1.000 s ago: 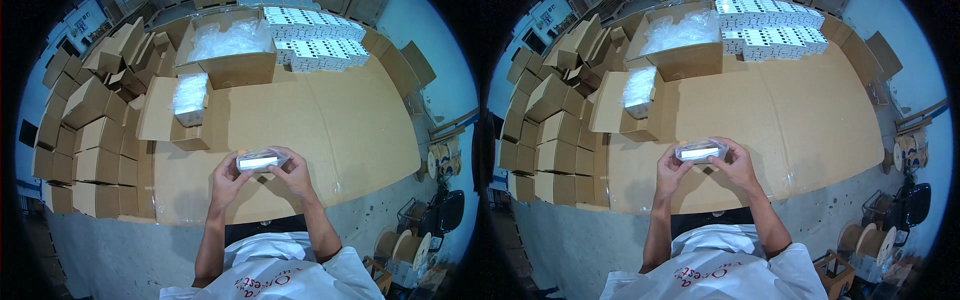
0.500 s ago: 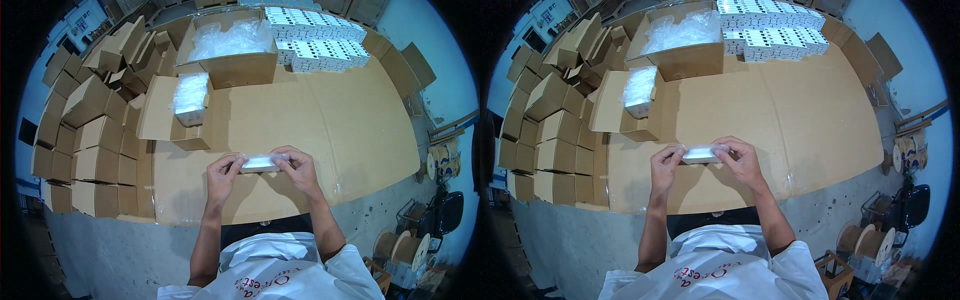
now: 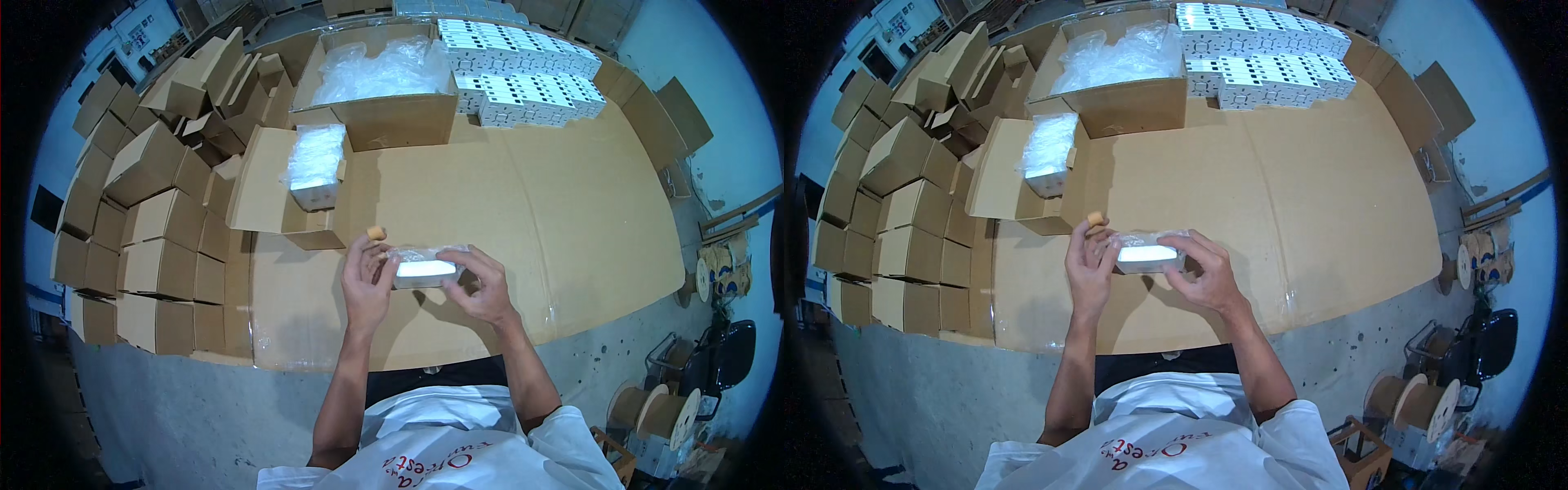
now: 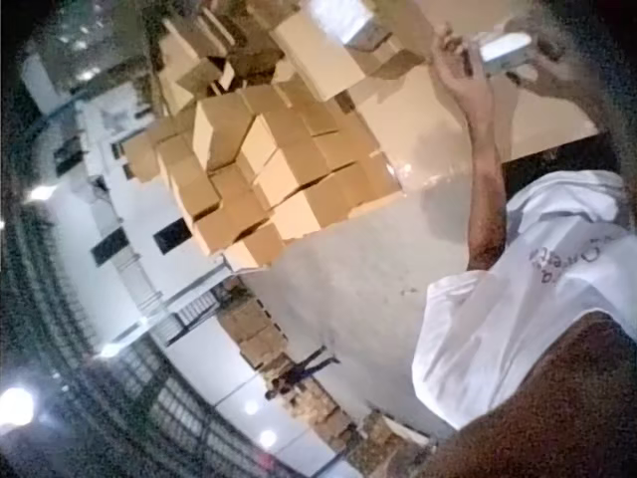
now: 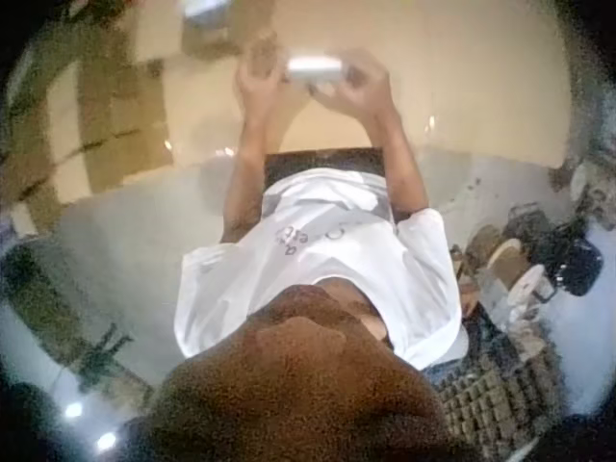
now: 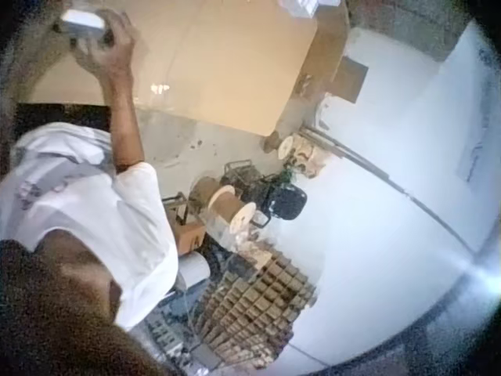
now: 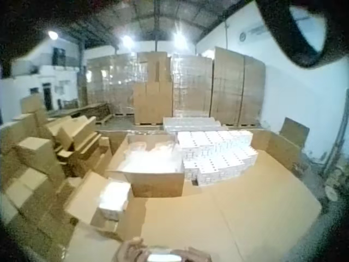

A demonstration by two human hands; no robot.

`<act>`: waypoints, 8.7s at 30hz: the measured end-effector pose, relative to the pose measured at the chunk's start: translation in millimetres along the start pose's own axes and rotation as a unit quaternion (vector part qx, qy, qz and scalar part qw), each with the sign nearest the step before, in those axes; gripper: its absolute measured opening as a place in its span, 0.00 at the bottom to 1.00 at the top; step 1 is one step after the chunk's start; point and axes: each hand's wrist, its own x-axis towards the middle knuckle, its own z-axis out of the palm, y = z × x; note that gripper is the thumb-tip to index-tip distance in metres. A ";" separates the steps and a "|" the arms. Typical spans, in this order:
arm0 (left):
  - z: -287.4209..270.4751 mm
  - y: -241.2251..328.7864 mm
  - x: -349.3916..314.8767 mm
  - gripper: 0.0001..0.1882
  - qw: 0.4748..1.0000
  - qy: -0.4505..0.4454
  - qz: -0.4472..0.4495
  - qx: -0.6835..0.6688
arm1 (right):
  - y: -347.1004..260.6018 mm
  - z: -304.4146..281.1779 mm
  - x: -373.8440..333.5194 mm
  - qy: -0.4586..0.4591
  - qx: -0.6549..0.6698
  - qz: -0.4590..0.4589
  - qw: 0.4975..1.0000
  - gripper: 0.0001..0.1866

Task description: Placing small product boxes into plastic bags and then into larger cardboard cartons.

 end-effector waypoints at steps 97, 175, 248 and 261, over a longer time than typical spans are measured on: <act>141.1 7.3 -8.9 0.13 0.844 -0.192 0.146 0.480 | 117.8 -300.4 24.8 0.050 -0.297 0.000 0.954 0.16; 30.4 146.5 346.2 0.11 0.750 -0.272 0.274 0.537 | -9.1 -48.1 -1.1 -0.063 -0.400 0.127 0.906 0.29; -36.8 -16.0 -59.5 0.29 0.949 -0.229 -0.216 0.015 | 0.1 2.6 -53.4 0.012 -0.014 0.067 0.998 0.19; -30.4 -13.7 -56.4 0.34 0.952 -0.213 -0.218 0.015 | 10.8 -12.3 -47.6 -0.007 0.084 0.058 0.995 0.09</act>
